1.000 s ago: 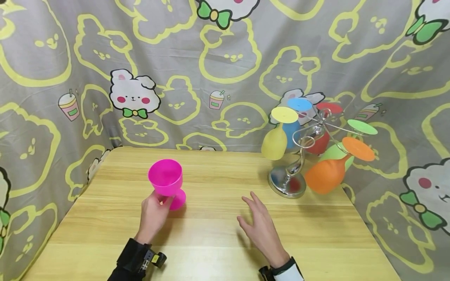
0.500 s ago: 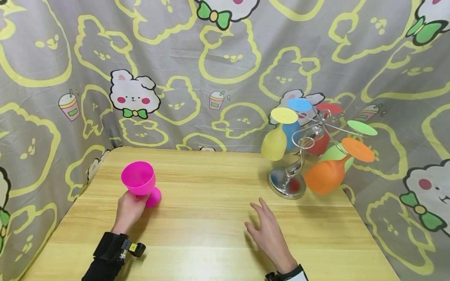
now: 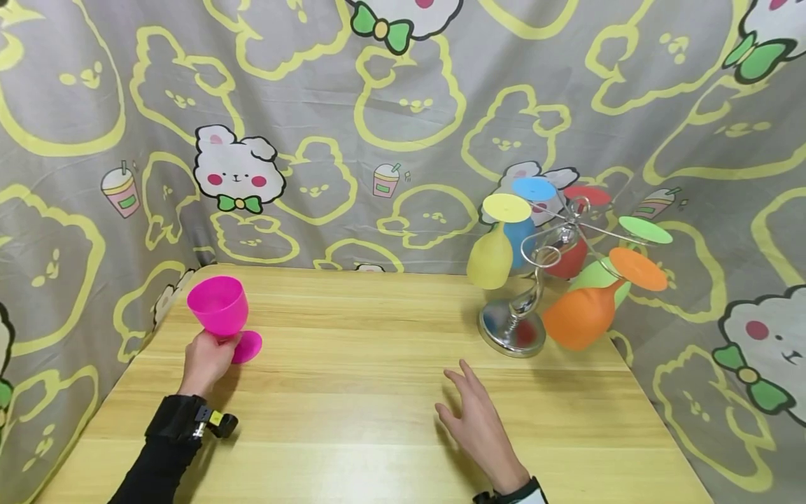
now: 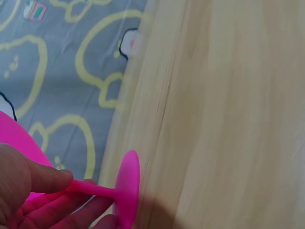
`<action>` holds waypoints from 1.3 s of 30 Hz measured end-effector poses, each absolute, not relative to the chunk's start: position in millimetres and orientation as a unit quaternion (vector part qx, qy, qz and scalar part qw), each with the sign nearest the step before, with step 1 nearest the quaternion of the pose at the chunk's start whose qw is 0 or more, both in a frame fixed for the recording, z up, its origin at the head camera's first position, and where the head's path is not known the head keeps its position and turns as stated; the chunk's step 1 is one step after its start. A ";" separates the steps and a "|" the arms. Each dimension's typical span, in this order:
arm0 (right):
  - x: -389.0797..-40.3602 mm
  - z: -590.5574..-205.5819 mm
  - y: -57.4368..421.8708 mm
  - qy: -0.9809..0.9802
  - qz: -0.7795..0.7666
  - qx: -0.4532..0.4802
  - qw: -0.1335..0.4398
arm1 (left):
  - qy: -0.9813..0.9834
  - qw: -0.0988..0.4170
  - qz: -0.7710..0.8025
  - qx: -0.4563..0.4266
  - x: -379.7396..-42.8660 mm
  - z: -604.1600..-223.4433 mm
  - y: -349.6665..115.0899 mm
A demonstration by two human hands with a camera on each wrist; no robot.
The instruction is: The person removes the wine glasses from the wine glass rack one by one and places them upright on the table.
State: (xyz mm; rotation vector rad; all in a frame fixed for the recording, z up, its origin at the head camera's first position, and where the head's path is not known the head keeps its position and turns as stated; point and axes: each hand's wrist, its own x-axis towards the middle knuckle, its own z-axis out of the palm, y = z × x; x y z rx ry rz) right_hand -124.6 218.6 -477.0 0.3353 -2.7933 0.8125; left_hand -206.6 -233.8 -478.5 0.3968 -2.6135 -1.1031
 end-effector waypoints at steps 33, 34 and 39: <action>-118.3 -481.1 211.6 -0.950 0.280 0.114 0.074 | -0.876 0.164 -0.417 0.178 -250.3 -488.1 -272.5; -118.2 -481.2 211.5 -0.950 0.280 0.114 0.075 | -0.872 0.161 -0.425 0.184 -249.5 -488.4 -273.3; -117.0 -480.4 212.0 -0.952 0.277 0.111 0.075 | -0.827 0.161 -0.494 0.216 -238.9 -485.7 -275.3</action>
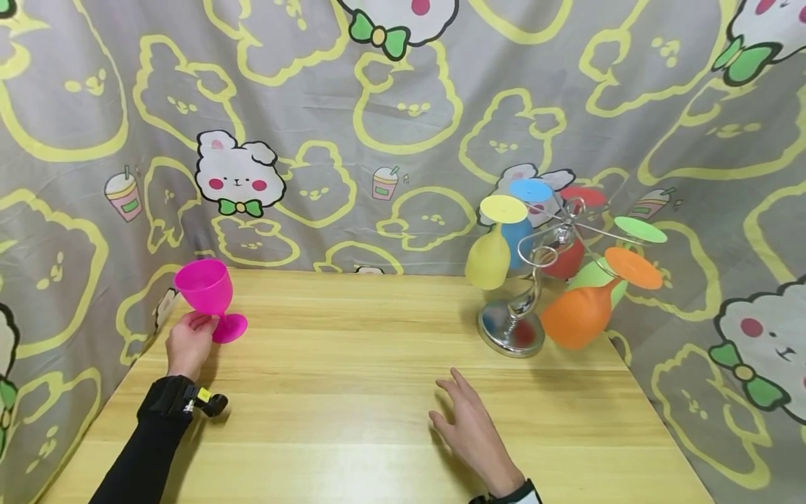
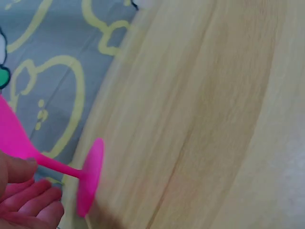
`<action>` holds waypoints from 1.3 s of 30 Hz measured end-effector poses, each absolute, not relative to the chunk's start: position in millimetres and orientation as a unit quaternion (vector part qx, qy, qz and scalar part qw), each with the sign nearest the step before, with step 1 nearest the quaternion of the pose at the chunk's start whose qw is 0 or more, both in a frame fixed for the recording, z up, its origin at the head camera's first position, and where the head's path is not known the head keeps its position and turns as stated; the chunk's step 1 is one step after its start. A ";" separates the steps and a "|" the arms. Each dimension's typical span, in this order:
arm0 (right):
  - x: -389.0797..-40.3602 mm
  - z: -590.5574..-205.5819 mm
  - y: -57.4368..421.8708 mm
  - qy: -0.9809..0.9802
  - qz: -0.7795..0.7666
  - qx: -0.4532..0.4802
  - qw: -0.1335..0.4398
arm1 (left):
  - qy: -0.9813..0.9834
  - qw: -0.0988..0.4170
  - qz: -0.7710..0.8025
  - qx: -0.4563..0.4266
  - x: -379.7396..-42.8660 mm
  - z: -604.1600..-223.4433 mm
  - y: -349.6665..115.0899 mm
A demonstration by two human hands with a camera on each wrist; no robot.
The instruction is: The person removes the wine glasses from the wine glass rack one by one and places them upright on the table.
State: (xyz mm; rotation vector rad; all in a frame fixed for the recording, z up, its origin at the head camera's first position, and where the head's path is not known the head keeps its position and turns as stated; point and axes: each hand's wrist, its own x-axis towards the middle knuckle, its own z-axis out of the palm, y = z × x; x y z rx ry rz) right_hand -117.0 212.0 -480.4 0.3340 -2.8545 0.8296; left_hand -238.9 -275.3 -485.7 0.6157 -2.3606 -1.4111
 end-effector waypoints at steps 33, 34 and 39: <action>-137.3 -466.0 162.2 -0.948 0.292 0.107 0.066 | -0.970 0.111 -0.169 -0.136 -141.0 -456.4 -111.3; -137.3 -465.8 162.2 -0.949 0.291 0.106 0.062 | -0.970 0.111 -0.166 -0.137 -140.6 -457.1 -109.6; -137.2 -463.4 165.7 -0.948 0.292 0.113 0.052 | -0.972 0.104 -0.160 -0.137 -139.3 -458.9 -103.8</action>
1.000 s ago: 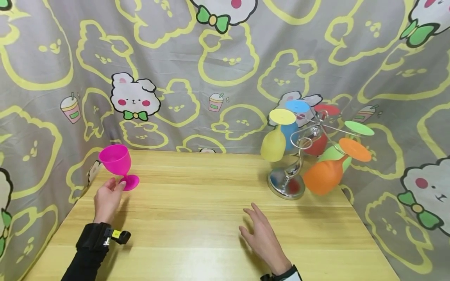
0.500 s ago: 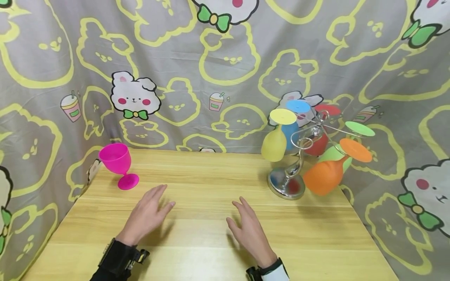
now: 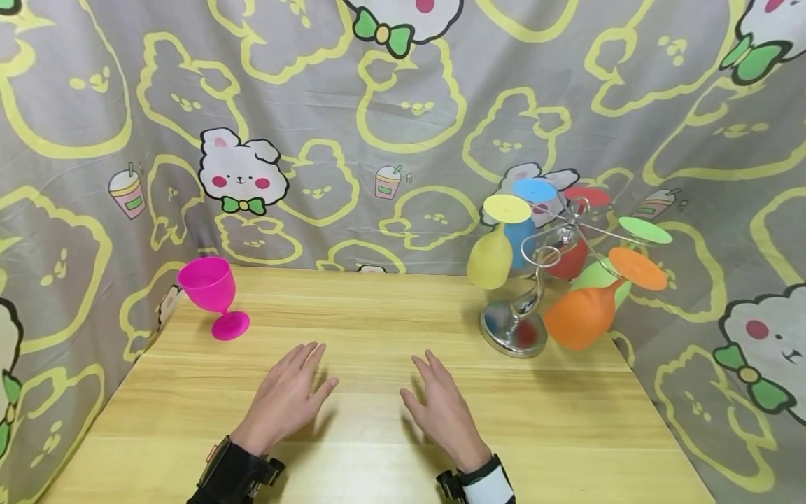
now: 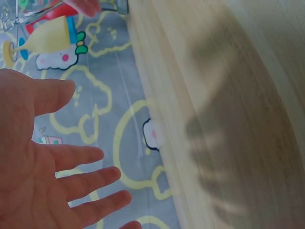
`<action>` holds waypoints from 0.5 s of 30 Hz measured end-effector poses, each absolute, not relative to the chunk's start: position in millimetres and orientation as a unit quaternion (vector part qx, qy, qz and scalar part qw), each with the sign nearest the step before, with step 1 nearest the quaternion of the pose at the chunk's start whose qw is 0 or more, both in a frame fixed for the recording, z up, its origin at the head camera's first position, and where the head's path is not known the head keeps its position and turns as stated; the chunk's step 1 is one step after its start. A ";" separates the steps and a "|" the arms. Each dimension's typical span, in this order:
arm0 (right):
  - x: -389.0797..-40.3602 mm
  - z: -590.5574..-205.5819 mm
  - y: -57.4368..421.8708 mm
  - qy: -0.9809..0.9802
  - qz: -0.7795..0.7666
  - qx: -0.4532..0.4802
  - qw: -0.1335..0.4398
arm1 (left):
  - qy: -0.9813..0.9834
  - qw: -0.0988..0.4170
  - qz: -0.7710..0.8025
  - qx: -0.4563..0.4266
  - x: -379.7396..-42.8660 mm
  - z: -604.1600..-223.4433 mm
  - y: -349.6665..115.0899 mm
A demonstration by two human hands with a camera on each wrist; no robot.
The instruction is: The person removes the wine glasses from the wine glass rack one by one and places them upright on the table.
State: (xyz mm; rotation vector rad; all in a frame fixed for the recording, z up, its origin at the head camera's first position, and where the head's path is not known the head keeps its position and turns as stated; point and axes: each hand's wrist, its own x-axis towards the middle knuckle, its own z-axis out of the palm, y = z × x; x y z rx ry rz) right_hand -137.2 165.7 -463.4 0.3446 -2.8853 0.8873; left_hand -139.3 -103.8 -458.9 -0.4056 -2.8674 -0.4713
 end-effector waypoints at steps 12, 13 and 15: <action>-130.4 -433.9 206.1 -0.942 0.306 0.121 0.057 | -0.972 0.094 -0.167 -0.137 -136.9 -458.2 -97.1; -130.1 -429.6 211.5 -0.943 0.303 0.123 0.063 | -0.971 0.095 -0.168 -0.137 -137.0 -458.8 -97.0; -129.7 -419.5 222.7 -0.942 0.299 0.127 0.083 | -0.972 0.094 -0.169 -0.136 -137.2 -459.9 -96.9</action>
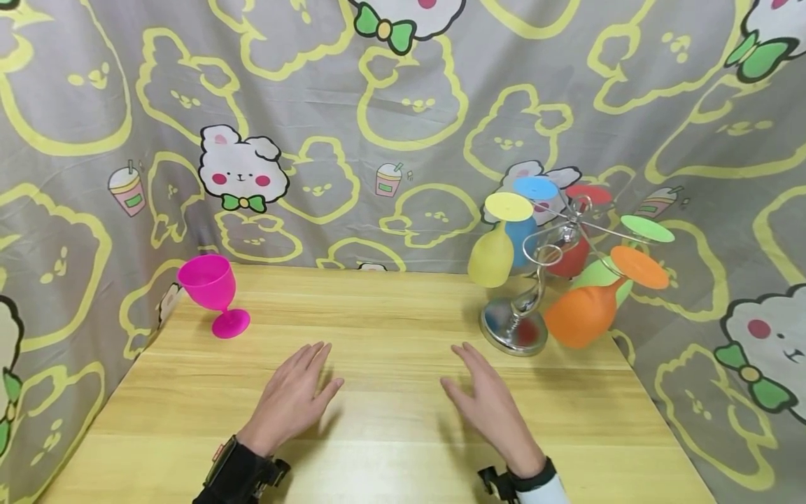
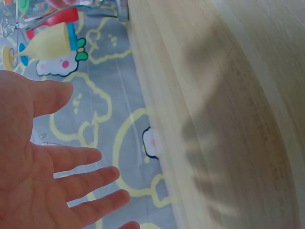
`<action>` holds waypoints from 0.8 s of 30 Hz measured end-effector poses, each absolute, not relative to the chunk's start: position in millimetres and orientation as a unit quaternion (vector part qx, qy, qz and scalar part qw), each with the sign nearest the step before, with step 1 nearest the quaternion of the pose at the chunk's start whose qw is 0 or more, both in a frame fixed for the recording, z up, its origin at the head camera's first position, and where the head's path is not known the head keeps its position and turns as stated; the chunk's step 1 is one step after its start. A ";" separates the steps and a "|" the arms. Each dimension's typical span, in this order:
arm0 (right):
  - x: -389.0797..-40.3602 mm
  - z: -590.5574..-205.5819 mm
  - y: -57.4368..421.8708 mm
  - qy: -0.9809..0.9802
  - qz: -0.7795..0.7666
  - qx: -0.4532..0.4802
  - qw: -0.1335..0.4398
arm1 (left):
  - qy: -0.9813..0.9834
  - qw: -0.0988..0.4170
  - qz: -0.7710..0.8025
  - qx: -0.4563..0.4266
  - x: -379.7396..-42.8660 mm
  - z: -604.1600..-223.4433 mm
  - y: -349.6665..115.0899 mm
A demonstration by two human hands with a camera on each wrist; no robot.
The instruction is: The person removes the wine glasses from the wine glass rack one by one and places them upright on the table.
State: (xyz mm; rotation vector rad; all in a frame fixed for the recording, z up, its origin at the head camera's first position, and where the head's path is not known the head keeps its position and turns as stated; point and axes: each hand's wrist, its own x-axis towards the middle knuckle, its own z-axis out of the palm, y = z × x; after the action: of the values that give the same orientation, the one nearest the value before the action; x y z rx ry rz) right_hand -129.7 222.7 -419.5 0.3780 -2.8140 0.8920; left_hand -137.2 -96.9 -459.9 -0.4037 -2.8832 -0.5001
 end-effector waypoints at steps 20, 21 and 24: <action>-120.8 -281.4 331.4 -0.896 0.157 0.059 0.412 | -0.971 0.095 -0.183 -0.124 -134.0 -465.6 -96.7; -124.2 -280.3 337.4 -0.901 0.147 0.061 0.403 | -0.970 0.096 -0.185 -0.125 -134.0 -465.8 -96.8; -133.5 -279.0 353.2 -0.924 0.120 0.064 0.359 | -0.969 0.098 -0.188 -0.127 -134.3 -466.7 -97.3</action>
State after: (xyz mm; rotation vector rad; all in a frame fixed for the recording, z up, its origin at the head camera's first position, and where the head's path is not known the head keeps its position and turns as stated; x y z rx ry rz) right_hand -133.5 353.2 -279.0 0.1640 -2.3824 0.3085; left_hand -134.3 -97.3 -466.7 -0.3754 -2.8676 -0.5577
